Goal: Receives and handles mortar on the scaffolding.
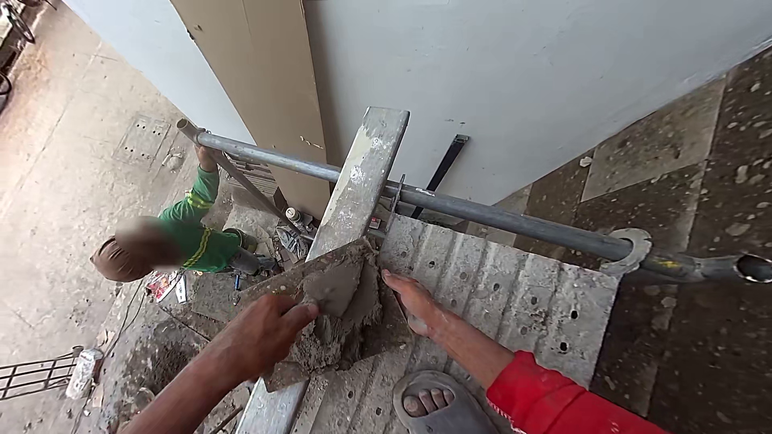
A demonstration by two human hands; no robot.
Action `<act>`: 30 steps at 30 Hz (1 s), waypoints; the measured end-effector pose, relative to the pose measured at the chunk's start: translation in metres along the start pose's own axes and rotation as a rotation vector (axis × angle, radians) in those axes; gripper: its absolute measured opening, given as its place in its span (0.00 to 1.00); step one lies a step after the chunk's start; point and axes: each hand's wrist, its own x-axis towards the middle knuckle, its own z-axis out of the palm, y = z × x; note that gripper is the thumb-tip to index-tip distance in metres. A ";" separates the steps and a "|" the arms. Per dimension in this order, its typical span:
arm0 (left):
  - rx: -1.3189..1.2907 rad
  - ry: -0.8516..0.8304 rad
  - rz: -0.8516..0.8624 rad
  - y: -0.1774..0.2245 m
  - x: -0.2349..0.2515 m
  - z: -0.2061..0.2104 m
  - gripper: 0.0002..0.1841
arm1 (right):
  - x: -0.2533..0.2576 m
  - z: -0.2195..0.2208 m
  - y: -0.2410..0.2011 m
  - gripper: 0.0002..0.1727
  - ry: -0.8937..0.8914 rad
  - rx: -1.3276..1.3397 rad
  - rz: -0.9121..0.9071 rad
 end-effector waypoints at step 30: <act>0.966 0.388 0.418 -0.115 -0.111 0.081 0.21 | 0.006 0.003 -0.004 0.31 0.000 0.042 0.044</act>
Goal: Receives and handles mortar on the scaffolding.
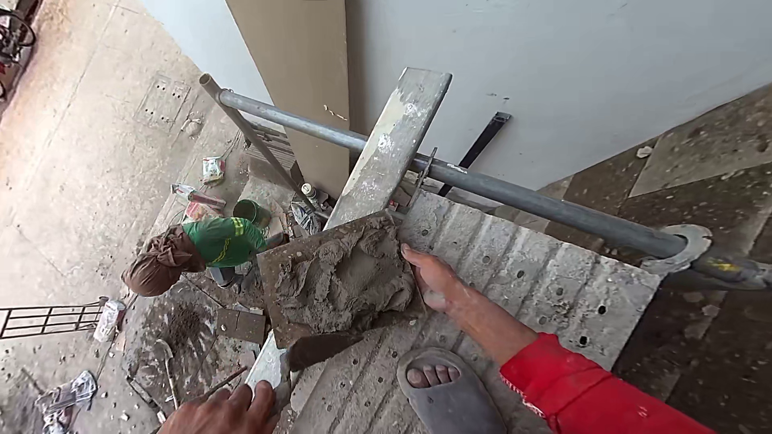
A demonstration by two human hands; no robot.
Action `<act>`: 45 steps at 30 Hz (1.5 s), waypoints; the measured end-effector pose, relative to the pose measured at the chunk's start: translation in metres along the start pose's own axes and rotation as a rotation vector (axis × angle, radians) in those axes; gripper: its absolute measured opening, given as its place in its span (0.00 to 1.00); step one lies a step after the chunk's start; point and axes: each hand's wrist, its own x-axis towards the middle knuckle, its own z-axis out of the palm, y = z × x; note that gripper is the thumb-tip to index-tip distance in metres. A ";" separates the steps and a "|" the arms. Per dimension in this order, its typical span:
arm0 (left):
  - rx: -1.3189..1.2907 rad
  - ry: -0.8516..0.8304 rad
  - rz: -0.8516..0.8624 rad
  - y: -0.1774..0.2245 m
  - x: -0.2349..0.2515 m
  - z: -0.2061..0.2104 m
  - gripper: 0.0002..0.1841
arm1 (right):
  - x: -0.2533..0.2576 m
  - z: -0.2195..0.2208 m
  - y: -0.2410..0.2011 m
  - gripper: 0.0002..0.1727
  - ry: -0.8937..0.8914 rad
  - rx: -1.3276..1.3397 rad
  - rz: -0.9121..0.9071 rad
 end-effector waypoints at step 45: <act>-0.363 -0.268 -0.646 -0.034 0.052 -0.008 0.28 | -0.003 0.000 0.001 0.30 0.032 -0.002 -0.025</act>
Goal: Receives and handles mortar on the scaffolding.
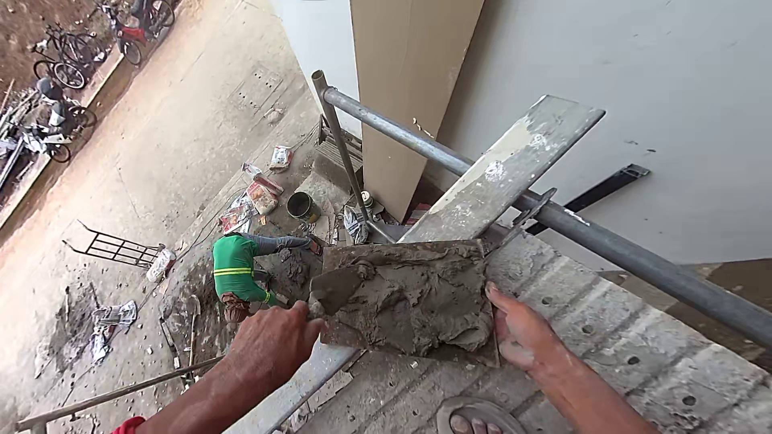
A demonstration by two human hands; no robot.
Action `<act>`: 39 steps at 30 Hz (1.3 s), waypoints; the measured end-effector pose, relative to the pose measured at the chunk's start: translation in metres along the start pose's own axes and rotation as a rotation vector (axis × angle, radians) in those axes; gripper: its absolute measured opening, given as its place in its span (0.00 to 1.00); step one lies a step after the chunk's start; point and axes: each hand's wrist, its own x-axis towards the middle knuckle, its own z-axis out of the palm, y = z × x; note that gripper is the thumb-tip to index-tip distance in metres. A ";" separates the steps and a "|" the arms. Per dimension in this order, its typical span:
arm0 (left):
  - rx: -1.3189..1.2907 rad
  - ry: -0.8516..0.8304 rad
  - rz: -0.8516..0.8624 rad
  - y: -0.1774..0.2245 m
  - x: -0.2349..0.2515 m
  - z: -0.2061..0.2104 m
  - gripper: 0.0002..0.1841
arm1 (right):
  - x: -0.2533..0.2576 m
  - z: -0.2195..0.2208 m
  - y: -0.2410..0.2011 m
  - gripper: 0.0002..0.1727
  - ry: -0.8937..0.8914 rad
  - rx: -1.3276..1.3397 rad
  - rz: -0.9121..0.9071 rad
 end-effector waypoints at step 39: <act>0.138 0.377 0.235 -0.018 -0.001 0.044 0.22 | -0.002 0.003 -0.006 0.29 0.004 0.007 -0.013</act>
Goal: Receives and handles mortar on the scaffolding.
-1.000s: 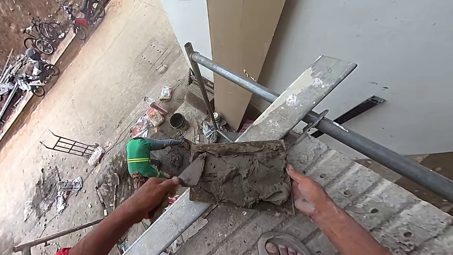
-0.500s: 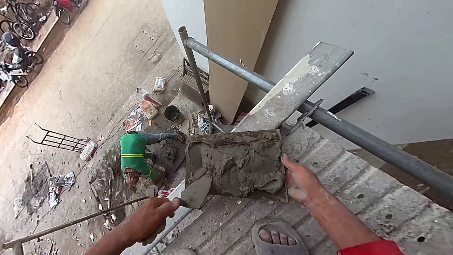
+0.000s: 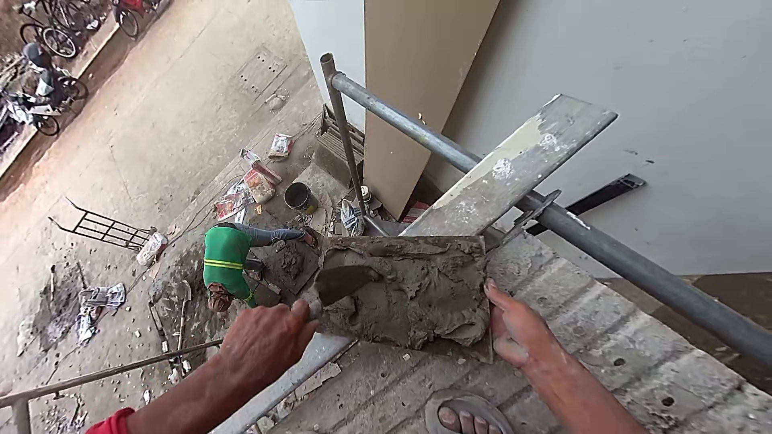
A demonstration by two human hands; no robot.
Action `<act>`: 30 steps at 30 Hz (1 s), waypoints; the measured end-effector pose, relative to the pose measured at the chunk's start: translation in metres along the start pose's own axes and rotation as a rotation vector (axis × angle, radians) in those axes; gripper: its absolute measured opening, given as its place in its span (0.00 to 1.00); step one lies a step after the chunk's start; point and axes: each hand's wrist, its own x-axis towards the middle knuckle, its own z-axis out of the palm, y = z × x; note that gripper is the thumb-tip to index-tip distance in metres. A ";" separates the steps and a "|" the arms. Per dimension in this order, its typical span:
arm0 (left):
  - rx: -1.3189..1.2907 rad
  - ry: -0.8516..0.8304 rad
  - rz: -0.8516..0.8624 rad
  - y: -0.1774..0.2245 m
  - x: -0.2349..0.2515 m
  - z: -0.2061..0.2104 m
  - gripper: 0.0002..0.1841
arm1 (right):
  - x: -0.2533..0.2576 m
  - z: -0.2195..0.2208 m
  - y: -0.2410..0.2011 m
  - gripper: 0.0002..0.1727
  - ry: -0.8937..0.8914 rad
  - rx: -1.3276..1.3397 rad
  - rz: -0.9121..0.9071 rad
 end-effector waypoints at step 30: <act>-0.180 -0.019 0.027 -0.028 -0.077 0.035 0.30 | -0.006 0.000 0.000 0.31 0.029 -0.028 -0.007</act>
